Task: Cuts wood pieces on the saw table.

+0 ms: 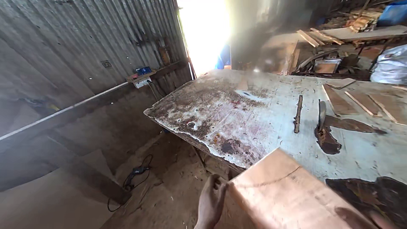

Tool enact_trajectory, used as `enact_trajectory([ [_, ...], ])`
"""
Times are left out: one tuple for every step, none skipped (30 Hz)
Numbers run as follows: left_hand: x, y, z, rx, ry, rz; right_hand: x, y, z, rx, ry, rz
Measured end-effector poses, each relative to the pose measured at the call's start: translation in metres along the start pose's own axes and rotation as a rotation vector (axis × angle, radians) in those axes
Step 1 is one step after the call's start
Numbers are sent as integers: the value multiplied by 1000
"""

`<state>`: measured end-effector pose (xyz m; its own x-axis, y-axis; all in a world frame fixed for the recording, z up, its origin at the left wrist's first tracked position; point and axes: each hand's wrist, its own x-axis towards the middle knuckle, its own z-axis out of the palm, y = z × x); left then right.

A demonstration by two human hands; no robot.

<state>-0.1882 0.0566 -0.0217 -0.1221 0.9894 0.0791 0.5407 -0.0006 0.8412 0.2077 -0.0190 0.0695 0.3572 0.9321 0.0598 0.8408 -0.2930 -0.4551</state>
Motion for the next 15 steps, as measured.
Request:
enact_trajectory([
  [-12, -10, 1, -31, 22, -14, 2, 6, -5, 98, 46, 38],
  [-24, -13, 8, -66, 4, -19, 4, 10, -8, 176, 101, 79],
  [-34, -10, 19, -92, -44, 2, 9, 11, -9, 211, 162, 125],
  [-40, -1, 31, -121, -107, 53, 19, 10, -7, 228, 226, 159],
  [-43, 12, 44, -150, -163, 123, 33, 8, -3, 246, 281, 180],
  [-44, 25, 60, -163, -202, 194, 47, 6, -1, 242, 296, 210],
  [-43, 39, 75, -164, -214, 252, 63, 4, 1, 225, 276, 250],
  [-39, 51, 90, -155, -193, 293, 79, -1, 4, 214, 247, 283],
  [-30, 62, 102, -132, -151, 310, 94, -8, 6, 219, 198, 311],
  [-17, 71, 113, -95, -99, 318, 110, -15, 10, 235, 123, 331],
  [0, 77, 121, -44, -54, 324, 122, -20, 17, 244, 65, 320],
  [18, 79, 127, 35, -26, 318, 130, -24, 25, 231, 28, 272],
  [37, 79, 131, 136, -42, 290, 134, -26, 32, 190, 5, 195],
  [57, 77, 134, 235, -92, 255, 134, -26, 36, 151, -12, 106],
  [76, 73, 136, 332, -168, 223, 129, -22, 41, 130, -19, 17],
])
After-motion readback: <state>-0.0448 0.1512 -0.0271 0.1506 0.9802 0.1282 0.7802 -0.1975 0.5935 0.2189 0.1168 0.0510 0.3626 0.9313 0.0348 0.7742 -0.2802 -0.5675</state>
